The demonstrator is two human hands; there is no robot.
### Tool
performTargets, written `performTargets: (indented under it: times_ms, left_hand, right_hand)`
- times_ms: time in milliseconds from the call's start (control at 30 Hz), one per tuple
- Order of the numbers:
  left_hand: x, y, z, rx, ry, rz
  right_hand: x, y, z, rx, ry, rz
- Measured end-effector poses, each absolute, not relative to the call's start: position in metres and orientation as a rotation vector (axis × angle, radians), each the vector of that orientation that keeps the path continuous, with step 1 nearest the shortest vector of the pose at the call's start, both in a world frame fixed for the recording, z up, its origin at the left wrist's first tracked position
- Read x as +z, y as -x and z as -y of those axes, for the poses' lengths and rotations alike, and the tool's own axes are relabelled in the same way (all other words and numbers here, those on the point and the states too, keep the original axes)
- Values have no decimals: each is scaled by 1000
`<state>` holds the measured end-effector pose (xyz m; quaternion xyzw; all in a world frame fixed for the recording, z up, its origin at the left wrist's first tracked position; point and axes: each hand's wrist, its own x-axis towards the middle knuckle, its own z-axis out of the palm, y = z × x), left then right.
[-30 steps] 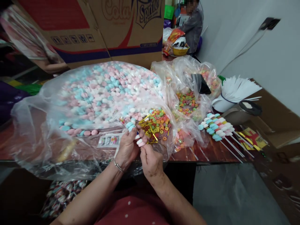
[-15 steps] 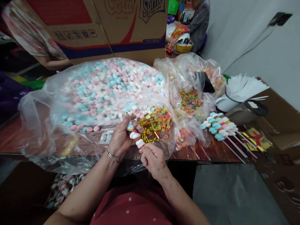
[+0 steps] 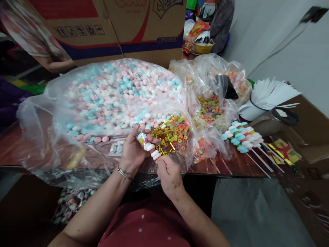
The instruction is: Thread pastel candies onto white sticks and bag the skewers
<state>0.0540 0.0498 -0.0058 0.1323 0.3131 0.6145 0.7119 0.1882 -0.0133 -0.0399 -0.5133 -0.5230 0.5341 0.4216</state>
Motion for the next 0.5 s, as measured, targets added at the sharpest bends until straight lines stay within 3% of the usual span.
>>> performTargets:
  times_ms: [200,367,500]
  left_hand:
    - [-14,-55,-52,1365,-359,-788]
    - [-20,-58,-52,1479,-416,-881]
    - [-22,-64,-49,1500,-366,-882]
  right_hand:
    - [-38,-187,12,1506,1291,1121]
    - [-42,-191,13,892,1384,1572]
    - [-47,-187,14,677,1393,1747]
